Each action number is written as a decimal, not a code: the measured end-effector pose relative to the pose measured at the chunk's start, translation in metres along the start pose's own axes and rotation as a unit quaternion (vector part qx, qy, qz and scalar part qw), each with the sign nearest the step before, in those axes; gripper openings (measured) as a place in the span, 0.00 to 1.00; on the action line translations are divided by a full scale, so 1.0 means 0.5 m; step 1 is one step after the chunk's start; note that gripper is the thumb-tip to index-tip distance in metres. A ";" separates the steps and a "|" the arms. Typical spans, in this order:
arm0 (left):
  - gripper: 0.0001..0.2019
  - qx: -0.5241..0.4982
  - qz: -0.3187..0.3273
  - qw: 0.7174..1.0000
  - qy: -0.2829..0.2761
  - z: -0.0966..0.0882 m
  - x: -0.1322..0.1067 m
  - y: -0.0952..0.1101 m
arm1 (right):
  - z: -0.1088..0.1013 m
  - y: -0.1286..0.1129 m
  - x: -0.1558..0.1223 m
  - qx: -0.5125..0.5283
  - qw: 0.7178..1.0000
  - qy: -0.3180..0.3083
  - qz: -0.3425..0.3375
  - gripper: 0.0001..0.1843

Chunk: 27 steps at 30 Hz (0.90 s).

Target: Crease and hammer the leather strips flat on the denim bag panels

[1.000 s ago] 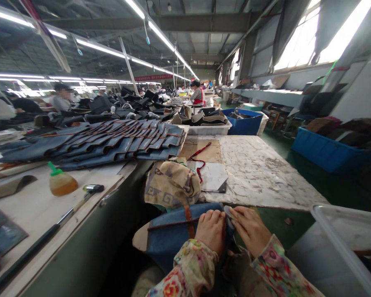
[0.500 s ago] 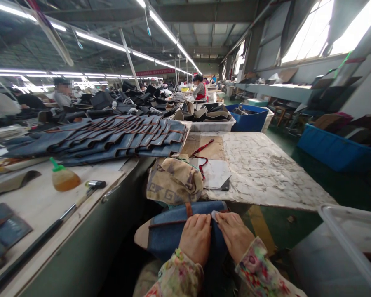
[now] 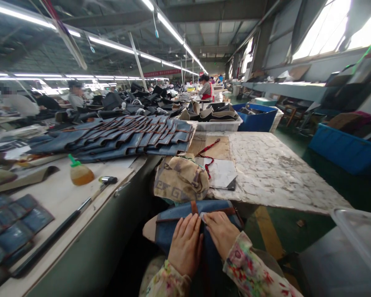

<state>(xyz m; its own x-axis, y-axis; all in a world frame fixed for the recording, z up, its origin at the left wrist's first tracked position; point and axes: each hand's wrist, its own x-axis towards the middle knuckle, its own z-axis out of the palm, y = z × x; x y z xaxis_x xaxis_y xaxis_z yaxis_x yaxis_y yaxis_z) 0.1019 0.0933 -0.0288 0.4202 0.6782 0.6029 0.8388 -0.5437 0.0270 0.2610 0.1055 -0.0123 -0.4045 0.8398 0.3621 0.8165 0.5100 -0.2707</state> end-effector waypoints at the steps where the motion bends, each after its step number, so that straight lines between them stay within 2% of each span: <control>1: 0.17 0.008 0.000 1.000 0.000 -0.005 -0.006 0.000 | -0.006 0.003 0.003 0.023 1.000 -0.011 0.004 0.18; 7: 0.17 0.030 -0.011 0.999 0.003 -0.025 -0.023 0.001 | -0.042 0.022 0.011 0.121 0.991 -0.058 -0.004 0.17; 11: 0.17 0.017 -0.026 1.000 0.007 -0.028 -0.027 0.001 | -0.046 0.034 0.016 0.161 0.984 -0.078 -0.013 0.16; 15: 0.16 -0.008 -0.074 0.997 0.009 -0.020 -0.026 0.000 | -0.038 0.053 0.031 0.203 0.974 -0.102 -0.016 0.15; 18: 0.13 -0.017 -0.127 0.992 -0.016 -0.016 -0.010 0.000 | -0.040 0.063 0.051 0.238 0.962 -0.130 -0.031 0.15; 21: 0.10 -0.030 -0.160 0.985 -0.063 -0.020 0.017 0.003 | -0.048 0.064 0.072 0.222 0.958 -0.174 -0.058 0.14; 23: 0.08 -0.041 -0.155 0.984 -0.082 -0.023 0.029 0.005 | -0.054 0.060 0.080 0.200 0.959 -0.191 -0.067 0.13; 27: 0.07 -0.048 -0.113 0.991 -0.057 -0.021 0.026 0.001 | -0.061 0.047 0.076 0.152 0.967 -0.191 -0.067 0.13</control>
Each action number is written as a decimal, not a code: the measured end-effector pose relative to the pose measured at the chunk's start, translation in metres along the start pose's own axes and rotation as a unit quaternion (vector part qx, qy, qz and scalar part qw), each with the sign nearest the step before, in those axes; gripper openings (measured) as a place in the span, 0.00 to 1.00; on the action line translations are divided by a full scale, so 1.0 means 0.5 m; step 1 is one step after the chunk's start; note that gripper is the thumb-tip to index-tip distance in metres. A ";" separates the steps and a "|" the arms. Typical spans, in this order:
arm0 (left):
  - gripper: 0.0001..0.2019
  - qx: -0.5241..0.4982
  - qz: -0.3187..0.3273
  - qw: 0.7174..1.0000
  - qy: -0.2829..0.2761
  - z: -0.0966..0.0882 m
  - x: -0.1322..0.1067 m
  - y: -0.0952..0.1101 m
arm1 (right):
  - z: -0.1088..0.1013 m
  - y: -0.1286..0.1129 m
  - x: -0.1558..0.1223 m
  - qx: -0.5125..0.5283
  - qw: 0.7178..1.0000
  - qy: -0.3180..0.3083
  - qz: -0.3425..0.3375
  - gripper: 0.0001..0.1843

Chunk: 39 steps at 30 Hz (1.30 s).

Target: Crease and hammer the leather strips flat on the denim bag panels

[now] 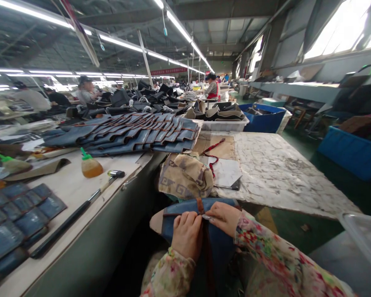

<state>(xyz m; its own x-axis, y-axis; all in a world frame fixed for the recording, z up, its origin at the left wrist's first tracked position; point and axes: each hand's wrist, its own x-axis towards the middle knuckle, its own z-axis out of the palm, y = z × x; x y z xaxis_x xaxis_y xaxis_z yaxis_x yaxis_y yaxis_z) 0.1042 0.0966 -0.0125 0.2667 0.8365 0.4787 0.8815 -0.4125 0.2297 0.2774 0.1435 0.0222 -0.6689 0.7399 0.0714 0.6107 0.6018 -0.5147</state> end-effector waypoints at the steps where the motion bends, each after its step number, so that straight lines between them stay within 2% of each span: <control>1: 0.08 0.000 0.011 1.000 0.013 0.003 -0.003 -0.003 | 0.003 -0.004 -0.004 -0.011 1.000 0.005 0.005 0.13; 4: 0.12 0.007 0.034 0.999 0.040 0.010 -0.012 -0.009 | 0.013 -0.016 -0.016 -0.020 0.999 0.033 0.018 0.14; 8: 0.13 0.020 0.065 0.997 0.047 0.017 -0.012 -0.010 | 0.024 -0.033 -0.020 -0.039 0.996 0.053 0.053 0.15; 12: 0.15 0.023 0.084 0.996 0.020 0.018 -0.005 -0.012 | 0.021 -0.043 -0.006 -0.089 0.993 0.020 0.082 0.14; 16: 0.14 0.003 0.071 0.997 -0.013 0.014 0.003 -0.015 | 0.015 -0.043 0.012 -0.131 0.988 -0.008 0.085 0.13; 22: 0.13 0.006 0.067 0.998 -0.009 0.012 0.003 -0.016 | 0.035 -0.038 0.019 -0.174 0.980 0.013 0.096 0.13; 26: 0.16 0.011 0.077 0.997 0.013 0.009 -0.014 -0.027 | 0.044 -0.017 0.000 -0.138 0.987 0.059 0.057 0.17; 30: 0.15 0.013 0.051 0.997 0.050 -0.001 -0.031 -0.044 | 0.025 -0.006 -0.011 -0.106 0.991 0.077 -0.008 0.16; 33: 0.15 0.034 0.042 0.997 0.050 -0.013 -0.035 -0.051 | 0.011 -0.019 -0.004 -0.094 0.990 0.091 -0.053 0.16; 39: 0.16 0.052 0.042 0.997 0.036 -0.027 -0.040 -0.051 | 0.038 -0.037 0.024 -0.074 0.993 0.059 -0.070 0.16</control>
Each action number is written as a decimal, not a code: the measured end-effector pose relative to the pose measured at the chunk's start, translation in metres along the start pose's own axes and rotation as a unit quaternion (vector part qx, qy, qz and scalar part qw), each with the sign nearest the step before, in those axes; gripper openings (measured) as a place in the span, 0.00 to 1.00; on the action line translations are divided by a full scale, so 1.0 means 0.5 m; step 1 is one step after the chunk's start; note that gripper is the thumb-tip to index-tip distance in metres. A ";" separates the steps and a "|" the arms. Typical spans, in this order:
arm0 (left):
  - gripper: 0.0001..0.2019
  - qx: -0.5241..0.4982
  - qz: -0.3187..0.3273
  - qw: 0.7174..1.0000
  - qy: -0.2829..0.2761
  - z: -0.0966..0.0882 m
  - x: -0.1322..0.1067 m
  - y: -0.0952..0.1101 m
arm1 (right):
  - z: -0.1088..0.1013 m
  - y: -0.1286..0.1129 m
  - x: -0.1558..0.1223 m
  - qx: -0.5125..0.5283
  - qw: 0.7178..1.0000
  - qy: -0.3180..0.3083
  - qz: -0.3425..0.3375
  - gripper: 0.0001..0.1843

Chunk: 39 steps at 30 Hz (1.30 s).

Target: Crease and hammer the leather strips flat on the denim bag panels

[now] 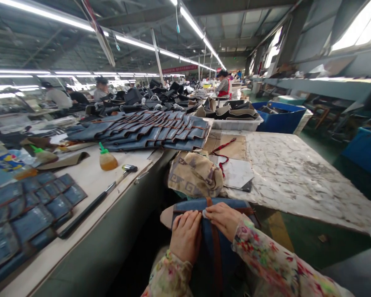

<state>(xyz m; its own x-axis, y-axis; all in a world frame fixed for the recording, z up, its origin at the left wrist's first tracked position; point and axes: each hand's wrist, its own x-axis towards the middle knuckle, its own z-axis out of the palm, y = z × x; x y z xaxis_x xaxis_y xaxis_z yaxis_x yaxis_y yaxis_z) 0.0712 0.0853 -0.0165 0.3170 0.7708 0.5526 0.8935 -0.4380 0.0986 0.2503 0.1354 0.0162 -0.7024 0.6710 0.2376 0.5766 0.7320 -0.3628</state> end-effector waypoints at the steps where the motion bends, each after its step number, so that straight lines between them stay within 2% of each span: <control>1: 0.16 0.001 0.000 1.000 -0.001 -0.001 -0.001 0.000 | 0.007 0.001 0.003 0.006 1.000 -0.001 0.001 0.16; 6: 0.17 0.012 -0.022 1.000 0.001 -0.007 -0.010 -0.013 | 0.024 0.002 0.029 0.018 1.000 -0.016 -0.018 0.15; 12: 0.16 0.042 -0.035 0.998 0.014 -0.024 -0.032 -0.056 | 0.037 -0.027 0.078 0.008 0.997 -0.048 -0.058 0.15; 18: 0.16 0.061 -0.061 0.996 0.010 -0.036 -0.060 -0.097 | 0.064 -0.055 0.126 0.008 0.995 -0.051 -0.083 0.13; 24: 0.15 0.069 -0.074 0.995 0.021 -0.041 -0.067 -0.102 | 0.074 -0.064 0.147 -0.007 0.993 -0.066 -0.099 0.13; 29: 0.15 0.077 -0.087 0.993 -0.017 -0.050 -0.055 -0.088 | 0.053 -0.041 0.108 -0.010 0.995 -0.056 -0.079 0.15; 35: 0.14 0.076 -0.111 0.987 -0.086 -0.059 -0.036 -0.079 | 0.010 0.032 0.016 -0.050 0.995 -0.045 -0.074 0.18; 37: 0.14 0.056 -0.109 0.988 -0.093 -0.061 -0.033 -0.084 | 0.009 0.049 -0.012 -0.083 0.993 -0.040 -0.078 0.20; 39: 0.13 0.040 -0.110 0.989 -0.095 -0.071 -0.034 -0.107 | 0.018 0.055 -0.039 -0.118 0.990 -0.024 -0.074 0.22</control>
<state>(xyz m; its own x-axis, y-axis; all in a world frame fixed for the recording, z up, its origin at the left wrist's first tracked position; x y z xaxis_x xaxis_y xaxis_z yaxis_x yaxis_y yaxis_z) 0.0069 0.0792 -0.0017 0.1601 0.9192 0.3597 0.9671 -0.2191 0.1295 0.2759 0.1414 -0.0065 -0.8027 0.5514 0.2271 0.5430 0.8333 -0.1041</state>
